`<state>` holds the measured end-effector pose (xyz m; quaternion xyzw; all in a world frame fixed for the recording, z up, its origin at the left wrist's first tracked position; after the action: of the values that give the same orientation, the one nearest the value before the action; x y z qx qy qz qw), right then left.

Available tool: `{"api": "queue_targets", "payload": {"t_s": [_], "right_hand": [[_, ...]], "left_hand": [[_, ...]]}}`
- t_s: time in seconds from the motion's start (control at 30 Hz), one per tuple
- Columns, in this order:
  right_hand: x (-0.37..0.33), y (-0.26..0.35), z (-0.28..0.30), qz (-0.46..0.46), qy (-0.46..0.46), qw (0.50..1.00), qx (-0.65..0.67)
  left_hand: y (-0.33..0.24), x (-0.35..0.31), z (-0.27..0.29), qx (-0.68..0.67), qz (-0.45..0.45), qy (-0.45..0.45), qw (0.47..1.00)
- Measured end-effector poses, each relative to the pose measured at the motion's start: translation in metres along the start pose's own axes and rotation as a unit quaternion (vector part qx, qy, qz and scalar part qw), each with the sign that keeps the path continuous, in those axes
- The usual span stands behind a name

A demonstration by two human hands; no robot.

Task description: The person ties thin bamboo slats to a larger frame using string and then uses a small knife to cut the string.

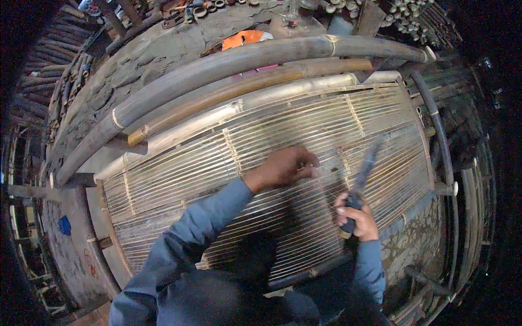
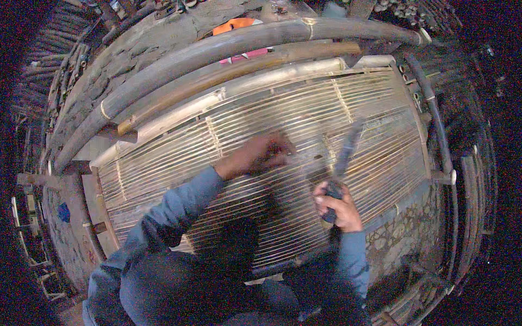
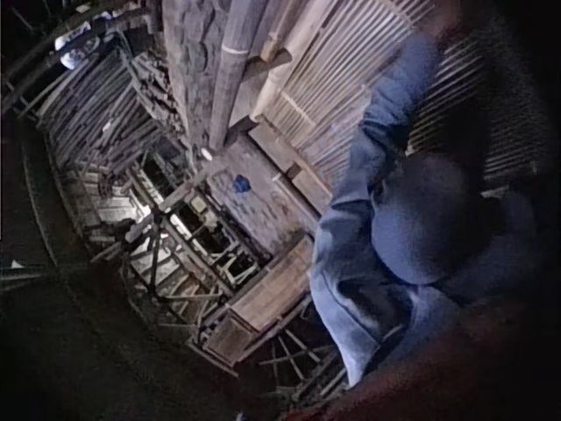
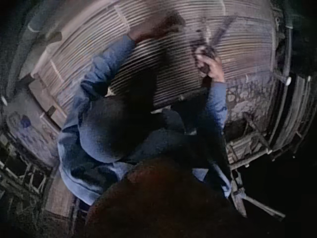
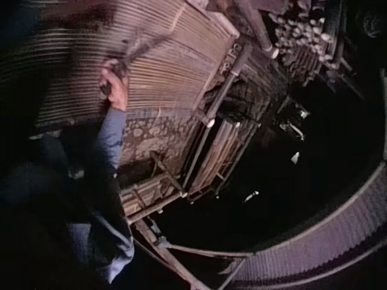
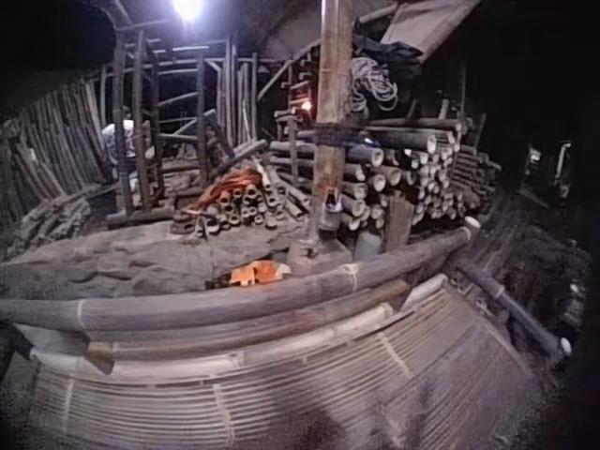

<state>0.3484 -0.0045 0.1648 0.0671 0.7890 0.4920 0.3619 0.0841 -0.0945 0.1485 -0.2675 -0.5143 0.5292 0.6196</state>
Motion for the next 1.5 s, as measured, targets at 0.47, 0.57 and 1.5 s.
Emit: {"api": "queue_targets", "payload": {"t_s": [0.47,0.57,1.5], "right_hand": [[-0.016,0.002,0.040,0.056,-0.188,0.975,-0.102],[-0.027,0.025,0.057,0.183,-0.298,0.850,-0.394],[0.003,0.028,-0.042,0.179,-0.153,0.896,-0.377]], "left_hand": [[0.011,-0.007,-0.039,-0.216,0.193,0.059,0.955],[0.012,0.007,-0.035,-0.134,0.165,0.059,0.975],[-0.054,-0.031,-0.023,-0.159,0.223,-0.039,0.961]]}}
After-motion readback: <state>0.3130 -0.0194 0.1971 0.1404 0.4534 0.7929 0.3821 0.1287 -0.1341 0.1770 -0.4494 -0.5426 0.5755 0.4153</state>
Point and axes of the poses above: each hand's wrist, its own x-axis towards the middle knuckle, its own z-axis out of the back of the hand, y = z × x, the point moved 2 cm from there along x, towards the middle knuckle, and after that the axes turned 7 degrees about -x, right-handed, at the moved point
